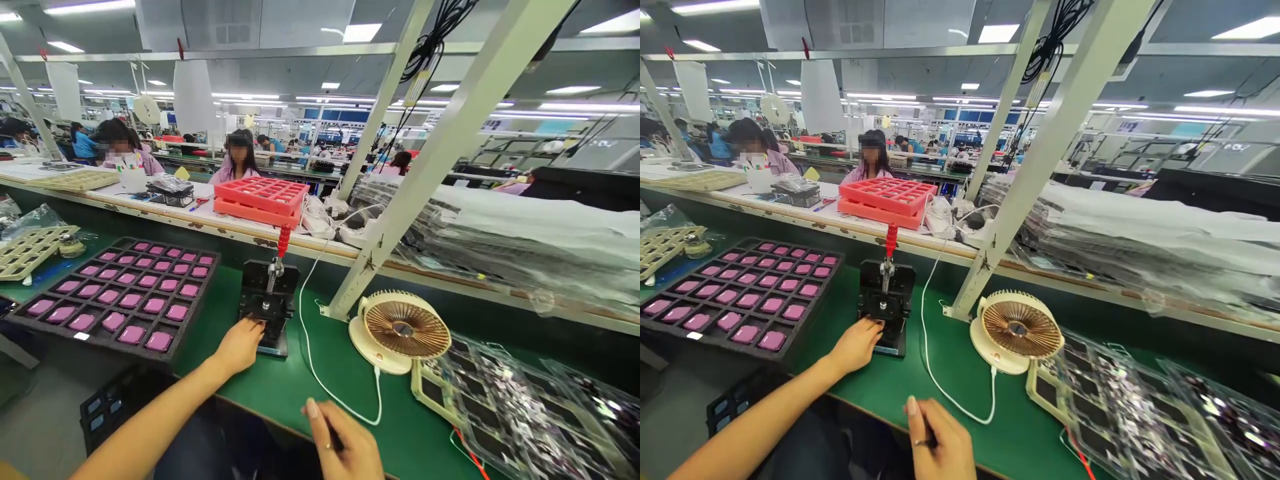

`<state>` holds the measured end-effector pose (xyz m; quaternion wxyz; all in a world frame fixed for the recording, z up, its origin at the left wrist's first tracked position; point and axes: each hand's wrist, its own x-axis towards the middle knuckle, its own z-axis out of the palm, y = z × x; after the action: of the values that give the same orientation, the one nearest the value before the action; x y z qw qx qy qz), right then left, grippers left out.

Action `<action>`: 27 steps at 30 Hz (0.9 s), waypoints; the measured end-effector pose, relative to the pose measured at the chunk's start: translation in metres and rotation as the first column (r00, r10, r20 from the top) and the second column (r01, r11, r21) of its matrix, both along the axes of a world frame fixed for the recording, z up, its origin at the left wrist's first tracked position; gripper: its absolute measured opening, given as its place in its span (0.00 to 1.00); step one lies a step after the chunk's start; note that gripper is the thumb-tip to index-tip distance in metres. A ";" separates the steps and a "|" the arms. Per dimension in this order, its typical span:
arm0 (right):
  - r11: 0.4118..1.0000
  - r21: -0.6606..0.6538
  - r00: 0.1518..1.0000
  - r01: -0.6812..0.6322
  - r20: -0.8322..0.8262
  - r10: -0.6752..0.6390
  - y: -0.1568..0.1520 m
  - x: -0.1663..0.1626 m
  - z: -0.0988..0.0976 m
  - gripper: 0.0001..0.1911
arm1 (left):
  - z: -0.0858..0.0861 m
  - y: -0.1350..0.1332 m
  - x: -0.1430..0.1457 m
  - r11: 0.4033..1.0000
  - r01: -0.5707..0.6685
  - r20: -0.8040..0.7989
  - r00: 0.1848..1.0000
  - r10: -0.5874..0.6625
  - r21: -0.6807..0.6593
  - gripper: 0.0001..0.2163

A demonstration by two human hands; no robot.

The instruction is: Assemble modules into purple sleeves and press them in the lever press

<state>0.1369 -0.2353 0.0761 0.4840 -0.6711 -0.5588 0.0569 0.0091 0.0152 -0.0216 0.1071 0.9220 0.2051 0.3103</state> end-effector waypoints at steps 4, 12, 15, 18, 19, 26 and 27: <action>0.982 0.177 0.987 0.061 0.137 -0.086 0.086 0.043 0.095 0.20 | -0.004 -0.009 0.001 0.996 -0.070 0.004 0.998 0.070 0.061 0.20; 0.998 0.042 0.978 -0.041 0.208 0.032 0.242 0.047 0.223 0.28 | -0.012 -0.013 0.005 0.982 -0.139 0.055 0.990 0.132 0.129 0.28; 0.996 0.056 0.978 -0.065 0.200 0.052 0.234 0.036 0.213 0.29 | -0.010 -0.013 0.006 0.982 -0.148 0.049 0.988 0.143 0.115 0.30; 0.986 0.163 0.962 -0.022 0.272 -0.023 0.215 0.028 0.198 0.16 | -0.010 -0.014 0.000 0.989 -0.135 0.023 0.991 0.134 0.056 0.29; 0.978 0.207 0.951 -0.025 0.305 -0.040 0.212 0.026 0.194 0.13 | -0.011 -0.016 -0.005 0.991 -0.130 0.016 0.991 0.130 0.029 0.27; 0.848 0.503 0.929 -0.169 0.370 -0.034 0.186 0.010 0.136 0.08 | -0.024 -0.053 -0.055 0.963 -0.251 0.022 0.967 0.255 -0.100 0.24; 0.836 0.511 0.923 -0.200 0.385 -0.015 0.179 0.006 0.120 0.08 | -0.026 -0.058 -0.058 0.960 -0.263 0.020 0.964 0.266 -0.101 0.25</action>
<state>0.1432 -0.0566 0.1961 0.5348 -0.4769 -0.6657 -0.2081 -0.0489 -0.0427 -0.0479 0.1127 0.8747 0.3395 0.3270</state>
